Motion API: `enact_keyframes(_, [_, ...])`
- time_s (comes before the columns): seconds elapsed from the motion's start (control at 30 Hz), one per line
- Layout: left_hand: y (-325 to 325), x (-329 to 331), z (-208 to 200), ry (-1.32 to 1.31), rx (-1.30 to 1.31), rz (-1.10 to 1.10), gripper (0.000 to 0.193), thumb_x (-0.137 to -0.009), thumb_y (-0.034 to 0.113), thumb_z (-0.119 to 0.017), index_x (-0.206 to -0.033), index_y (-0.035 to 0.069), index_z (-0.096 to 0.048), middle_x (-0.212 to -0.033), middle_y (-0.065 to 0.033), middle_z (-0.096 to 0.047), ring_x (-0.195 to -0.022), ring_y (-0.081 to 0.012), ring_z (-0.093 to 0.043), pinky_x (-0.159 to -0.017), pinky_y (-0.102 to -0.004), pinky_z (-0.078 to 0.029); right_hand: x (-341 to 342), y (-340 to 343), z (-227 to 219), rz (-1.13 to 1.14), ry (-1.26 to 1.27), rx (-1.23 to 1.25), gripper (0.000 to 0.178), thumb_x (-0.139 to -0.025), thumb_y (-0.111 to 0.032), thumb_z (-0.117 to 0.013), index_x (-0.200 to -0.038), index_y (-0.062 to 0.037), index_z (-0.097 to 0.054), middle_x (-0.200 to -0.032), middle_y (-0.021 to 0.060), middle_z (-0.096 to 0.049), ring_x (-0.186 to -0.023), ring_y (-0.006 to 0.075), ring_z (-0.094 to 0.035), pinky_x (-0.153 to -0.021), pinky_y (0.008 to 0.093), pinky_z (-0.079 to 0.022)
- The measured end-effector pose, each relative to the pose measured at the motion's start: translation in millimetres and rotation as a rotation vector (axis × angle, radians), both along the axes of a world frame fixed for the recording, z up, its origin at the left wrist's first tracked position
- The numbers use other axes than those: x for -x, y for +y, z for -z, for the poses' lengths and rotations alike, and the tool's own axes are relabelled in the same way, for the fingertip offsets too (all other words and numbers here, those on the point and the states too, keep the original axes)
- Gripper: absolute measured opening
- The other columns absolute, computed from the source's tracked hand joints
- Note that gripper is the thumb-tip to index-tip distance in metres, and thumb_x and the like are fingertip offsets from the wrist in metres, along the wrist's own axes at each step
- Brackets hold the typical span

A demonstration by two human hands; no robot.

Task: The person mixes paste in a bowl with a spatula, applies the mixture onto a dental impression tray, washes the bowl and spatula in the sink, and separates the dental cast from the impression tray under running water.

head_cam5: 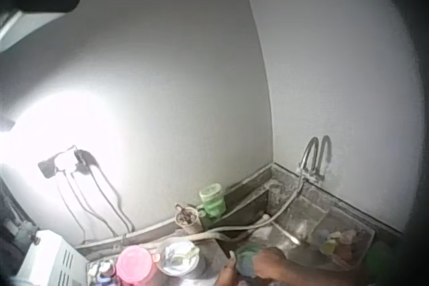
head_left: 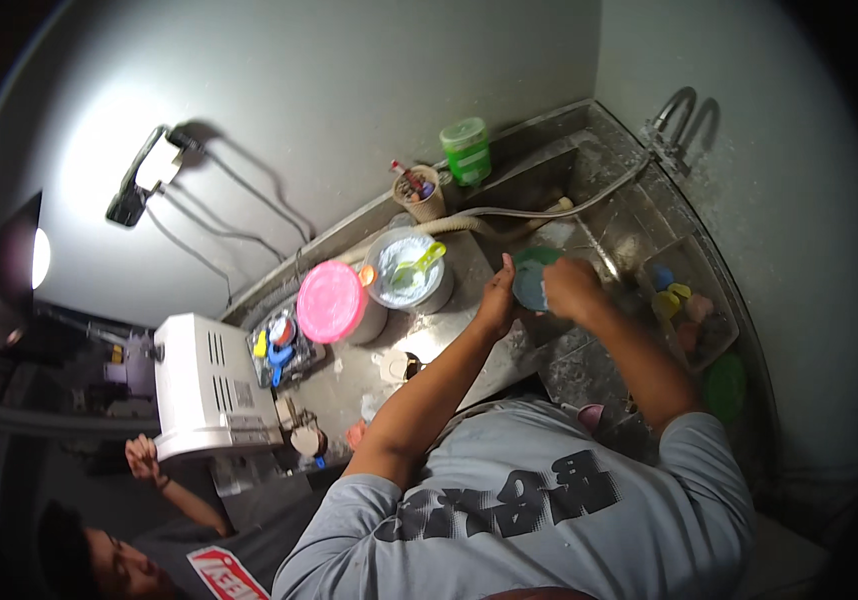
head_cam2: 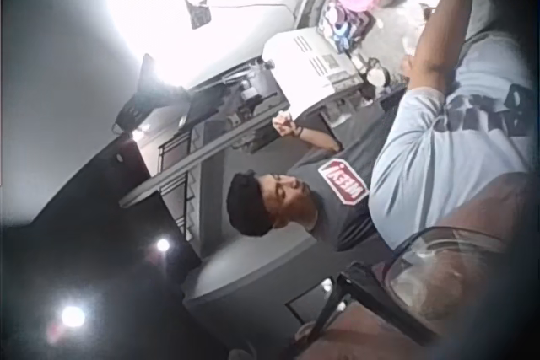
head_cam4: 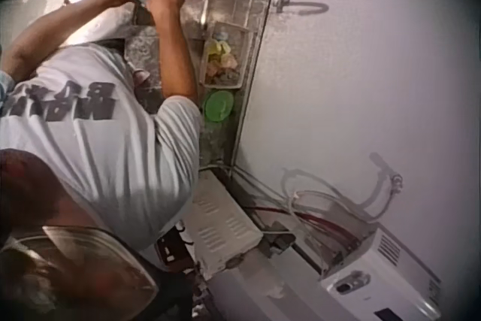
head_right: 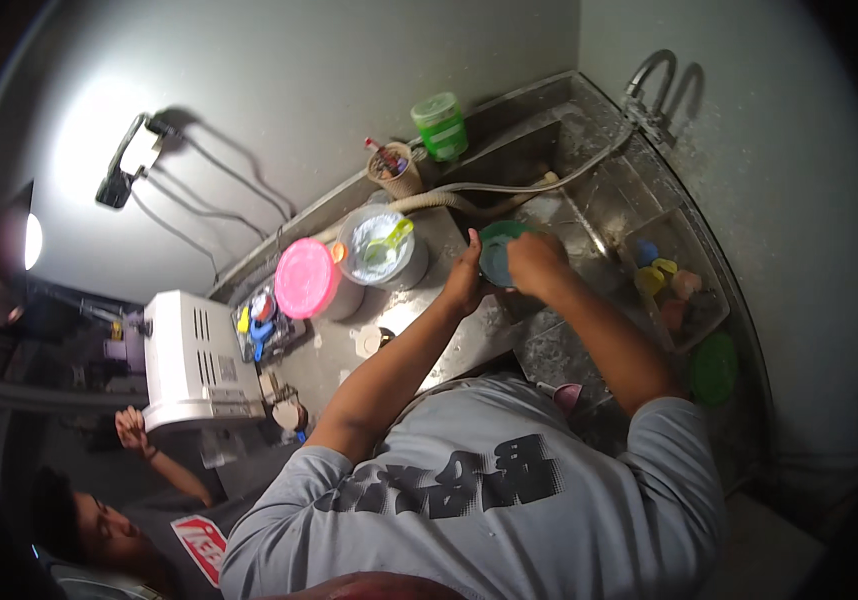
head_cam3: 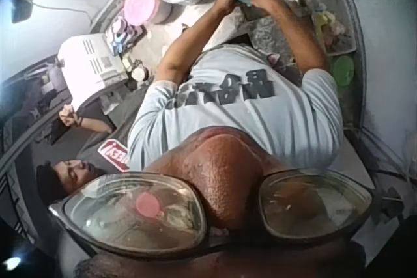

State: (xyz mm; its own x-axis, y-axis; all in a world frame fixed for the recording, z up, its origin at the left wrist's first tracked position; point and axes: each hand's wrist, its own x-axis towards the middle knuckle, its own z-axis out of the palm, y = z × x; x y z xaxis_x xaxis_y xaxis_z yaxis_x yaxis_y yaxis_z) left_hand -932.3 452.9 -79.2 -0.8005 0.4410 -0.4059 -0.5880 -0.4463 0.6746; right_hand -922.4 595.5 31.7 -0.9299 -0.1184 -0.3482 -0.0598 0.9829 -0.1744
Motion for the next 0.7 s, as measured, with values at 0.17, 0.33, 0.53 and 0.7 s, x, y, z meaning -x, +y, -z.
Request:
enact_keyframes(0.17, [-32.6, -38.3, 20.3, 0.012, 0.142, -0.088, 0.065, -0.091, 0.066, -0.046, -0.114, 0.006, -0.059, -0.1, -0.0071, -0.065, -0.082, -0.0204, -0.067, -0.064, -0.0414, -0.059, -1.9, -34.0, 10.0, -0.231, 0.039, -0.041, 0.014, -0.07, -0.011, -0.068, -0.079, -0.001, -0.072, -0.086, 0.0208, -0.069, -0.081, 0.0371, -0.068, -0.074, 0.0446, -0.054])
enact_keyframes(0.33, [-64.5, -62.3, 20.4, -0.02, 0.138, -0.143, 0.068, -0.09, 0.067, -0.044, -0.118, 0.006, -0.057, -0.104, -0.0098, -0.064, -0.086, -0.0225, -0.066, -0.064, -0.0429, -0.058, -34.3, -67.1, 26.0, -0.462, 0.026, -0.007, 0.017, -0.067, -0.01, -0.068, -0.08, 0.0006, -0.071, -0.085, 0.0243, -0.068, -0.081, 0.0383, -0.068, -0.076, 0.0453, -0.054])
enact_keyframes(0.53, [-74.6, -79.2, 19.3, -0.048, 0.065, -0.221, 0.062, -0.091, 0.063, -0.049, -0.113, 0.006, -0.059, -0.096, -0.0064, -0.064, -0.083, -0.0183, -0.065, -0.062, -0.0375, -0.057, -35.1, -74.0, 29.9, -0.435, -0.001, -0.099, 0.016, -0.073, -0.013, -0.068, -0.083, -0.0018, -0.072, -0.087, 0.0213, -0.07, -0.086, 0.0357, -0.069, -0.076, 0.0428, -0.054])
enact_keyframes(0.7, [-84.5, -90.4, 38.7, 0.047, 0.028, -0.286, 0.058, -0.095, 0.057, -0.048, -0.118, 0.005, -0.058, -0.108, -0.0077, -0.063, -0.094, -0.0174, -0.063, -0.078, -0.0345, -0.053, -19.6, -38.0, -4.6, -0.346, -0.056, 0.19, 0.034, -0.084, -0.033, -0.068, -0.085, 0.0004, -0.071, -0.084, 0.0226, -0.069, -0.08, 0.0357, -0.069, -0.073, 0.0439, -0.053])
